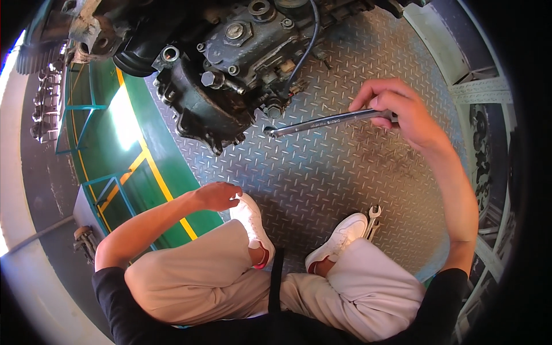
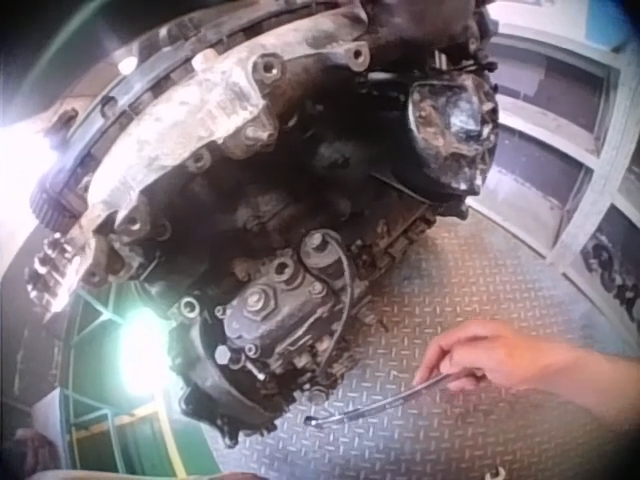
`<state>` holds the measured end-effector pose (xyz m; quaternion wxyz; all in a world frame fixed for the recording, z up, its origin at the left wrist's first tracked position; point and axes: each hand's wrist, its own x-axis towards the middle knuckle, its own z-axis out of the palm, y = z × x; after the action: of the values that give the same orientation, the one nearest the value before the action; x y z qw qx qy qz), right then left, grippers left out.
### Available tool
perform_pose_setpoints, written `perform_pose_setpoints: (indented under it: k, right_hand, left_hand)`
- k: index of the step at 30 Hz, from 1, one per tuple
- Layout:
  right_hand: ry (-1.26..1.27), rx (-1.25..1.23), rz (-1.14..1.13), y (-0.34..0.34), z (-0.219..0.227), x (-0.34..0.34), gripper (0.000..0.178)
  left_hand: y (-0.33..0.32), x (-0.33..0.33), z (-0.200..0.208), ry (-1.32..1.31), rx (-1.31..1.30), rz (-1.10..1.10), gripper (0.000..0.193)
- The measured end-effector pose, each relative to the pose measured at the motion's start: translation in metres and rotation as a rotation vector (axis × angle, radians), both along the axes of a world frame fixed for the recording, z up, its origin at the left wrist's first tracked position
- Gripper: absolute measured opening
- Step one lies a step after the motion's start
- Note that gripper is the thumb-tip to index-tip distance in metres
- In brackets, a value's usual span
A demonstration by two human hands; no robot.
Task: The person unscrews bolts and nuts from an engine component using a wrench and a socket wrench.
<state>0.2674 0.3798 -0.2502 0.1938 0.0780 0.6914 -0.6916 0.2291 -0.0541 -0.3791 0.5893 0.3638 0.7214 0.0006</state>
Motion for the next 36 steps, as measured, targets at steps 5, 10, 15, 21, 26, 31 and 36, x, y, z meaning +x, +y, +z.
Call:
perform_pose_setpoints:
  k: [5,10,15,21,26,31,36]
  right_hand:
    - [0.050,-0.001,-0.087,0.002,0.012,0.006,0.027]
    - [0.035,0.017,-0.183,-0.022,0.038,0.009,0.024]
    - [0.110,0.068,-0.090,-0.036,0.045,0.008,0.025]
    - [0.247,0.257,-0.004,-0.053,0.040,0.006,0.025]
    - [0.414,0.542,0.168,-0.062,0.047,0.005,0.022]
    - [0.591,0.623,0.316,-0.072,0.049,-0.003,0.019]
    - [0.669,0.647,0.268,-0.080,0.058,-0.024,0.018]
  left_hand:
    - [-0.003,0.001,-0.002,-0.006,0.007,0.000,0.032]
    - [-0.003,0.001,-0.004,-0.010,-0.026,0.009,0.032]
    - [0.002,-0.002,-0.002,-0.012,-0.011,0.009,0.031]
    - [0.002,0.000,-0.005,0.003,0.010,-0.010,0.031]
    - [-0.001,0.001,-0.004,0.001,-0.012,-0.002,0.031]
    - [-0.002,0.000,-0.006,-0.006,0.003,0.005,0.032]
    - [0.001,-0.003,-0.002,0.000,-0.005,-0.001,0.033]
